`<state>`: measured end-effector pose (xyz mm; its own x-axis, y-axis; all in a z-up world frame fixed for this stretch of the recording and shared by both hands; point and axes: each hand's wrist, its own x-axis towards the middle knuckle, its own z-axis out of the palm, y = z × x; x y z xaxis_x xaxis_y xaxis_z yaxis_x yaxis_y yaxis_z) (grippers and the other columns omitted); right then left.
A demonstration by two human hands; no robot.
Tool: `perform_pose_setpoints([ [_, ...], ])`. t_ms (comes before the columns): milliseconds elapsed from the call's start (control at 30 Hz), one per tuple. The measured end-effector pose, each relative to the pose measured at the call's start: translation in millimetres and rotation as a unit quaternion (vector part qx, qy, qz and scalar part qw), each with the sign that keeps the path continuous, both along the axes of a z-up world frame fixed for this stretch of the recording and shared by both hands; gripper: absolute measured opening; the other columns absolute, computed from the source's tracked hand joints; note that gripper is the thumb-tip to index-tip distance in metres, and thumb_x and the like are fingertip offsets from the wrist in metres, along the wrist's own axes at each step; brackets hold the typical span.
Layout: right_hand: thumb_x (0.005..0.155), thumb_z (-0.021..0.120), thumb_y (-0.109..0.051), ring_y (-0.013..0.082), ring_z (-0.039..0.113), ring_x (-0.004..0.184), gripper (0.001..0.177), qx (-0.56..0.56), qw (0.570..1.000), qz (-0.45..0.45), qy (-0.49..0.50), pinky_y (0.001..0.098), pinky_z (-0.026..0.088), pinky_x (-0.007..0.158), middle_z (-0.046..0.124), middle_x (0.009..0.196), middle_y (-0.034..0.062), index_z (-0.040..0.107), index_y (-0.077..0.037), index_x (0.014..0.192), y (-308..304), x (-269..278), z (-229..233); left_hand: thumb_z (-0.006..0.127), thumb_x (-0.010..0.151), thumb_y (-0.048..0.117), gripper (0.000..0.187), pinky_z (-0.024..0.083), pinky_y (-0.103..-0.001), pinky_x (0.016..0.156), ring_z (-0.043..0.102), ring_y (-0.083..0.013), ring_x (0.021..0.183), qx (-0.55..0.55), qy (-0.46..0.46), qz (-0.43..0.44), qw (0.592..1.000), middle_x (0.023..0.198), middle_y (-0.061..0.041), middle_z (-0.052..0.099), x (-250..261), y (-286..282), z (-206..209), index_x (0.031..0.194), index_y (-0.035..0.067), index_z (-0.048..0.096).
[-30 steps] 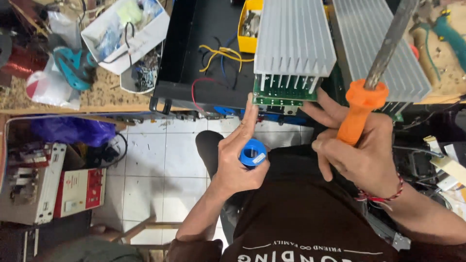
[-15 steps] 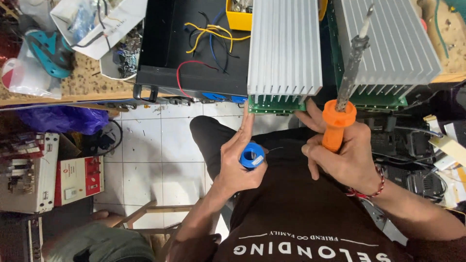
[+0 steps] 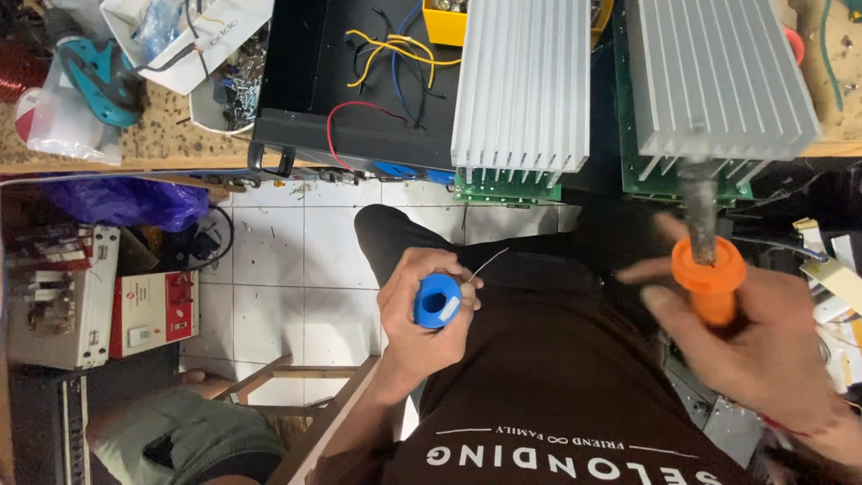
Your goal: Soldering wires and electronic components onto a circuit board attached to large aluminum heat sinks inside a metal chassis.
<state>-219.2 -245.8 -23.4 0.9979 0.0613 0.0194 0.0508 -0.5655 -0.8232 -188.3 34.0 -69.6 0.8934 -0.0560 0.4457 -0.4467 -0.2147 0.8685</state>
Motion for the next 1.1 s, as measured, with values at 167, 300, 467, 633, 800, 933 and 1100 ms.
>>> perform_pose_setpoints([
  [167,0.086,0.067,-0.022,0.0257,0.052,0.062,0.074,-0.168,0.985,0.041,-0.004,0.036,0.043,0.064,0.06,0.078,0.0109,0.056,0.003,0.155,-44,-12,13,0.067,0.091,-0.009,0.02,0.067,-0.028,0.063,0.074,-0.0236,0.071,-0.002,-0.091,0.037,0.995,0.095,-0.016,0.063,7,-20,17,0.108,-0.001,0.059],
  [300,0.093,0.063,-0.025,0.0304,0.052,0.07,0.077,-0.336,0.933,0.09,-0.093,0.0429,0.046,0.073,0.059,0.096,0.0187,0.052,0.004,0.164,-82,-33,-17,0.068,0.095,-0.006,0.015,0.068,-0.026,0.073,0.074,-0.023,0.076,0.051,-0.104,0.047,0.992,0.099,-0.019,0.064,11,-30,27,0.109,-0.002,0.062],
  [467,0.095,0.059,-0.036,0.0381,0.059,0.095,0.081,-0.416,0.896,0.107,-0.112,0.0597,0.052,0.091,0.06,0.129,0.0202,0.038,-0.015,0.17,-95,-48,-46,0.068,0.093,-0.013,0.025,0.072,-0.028,0.075,0.073,-0.0276,0.085,0.067,-0.11,0.031,0.991,0.105,-0.022,0.064,11,-34,25,0.115,-0.003,0.061],
  [633,0.096,0.073,-0.031,0.0306,0.058,0.083,0.075,-0.471,0.863,0.106,-0.147,0.041,0.051,0.075,0.065,0.116,0.024,0.055,-0.013,0.167,-80,-34,-28,0.069,0.088,-0.018,0.029,0.069,-0.03,0.075,0.072,-0.0276,0.084,0.124,-0.14,0.043,0.981,0.102,-0.023,0.065,13,-31,26,0.112,-0.005,0.061],
  [800,0.1,0.067,-0.029,0.033,0.055,0.085,0.076,-0.433,0.889,0.094,-0.117,0.0498,0.05,0.082,0.063,0.124,0.0226,0.045,-0.015,0.171,-83,-37,-39,0.071,0.085,-0.02,0.031,0.068,-0.028,0.073,0.074,-0.0255,0.079,0.145,-0.142,0.053,0.978,0.103,-0.022,0.067,15,-31,25,0.111,-0.005,0.063],
  [933,0.102,0.068,-0.028,0.031,0.054,0.084,0.072,-0.446,0.879,0.102,-0.131,0.0438,0.048,0.081,0.064,0.113,0.0224,0.052,-0.01,0.169,-79,-31,-31,0.071,0.083,-0.022,0.038,0.069,-0.028,0.075,0.074,-0.0257,0.081,0.142,-0.132,0.04,0.98,0.106,-0.023,0.067,15,-31,23,0.115,-0.004,0.063],
  [1100,0.1,0.069,-0.028,0.031,0.056,0.082,0.073,-0.46,0.869,0.112,-0.144,0.0446,0.051,0.078,0.064,0.118,0.0249,0.051,-0.013,0.169,-79,-28,-30,0.07,0.082,-0.023,0.035,0.069,-0.028,0.073,0.073,-0.0256,0.079,0.148,-0.138,0.044,0.978,0.104,-0.023,0.066,17,-33,25,0.113,-0.005,0.063],
])
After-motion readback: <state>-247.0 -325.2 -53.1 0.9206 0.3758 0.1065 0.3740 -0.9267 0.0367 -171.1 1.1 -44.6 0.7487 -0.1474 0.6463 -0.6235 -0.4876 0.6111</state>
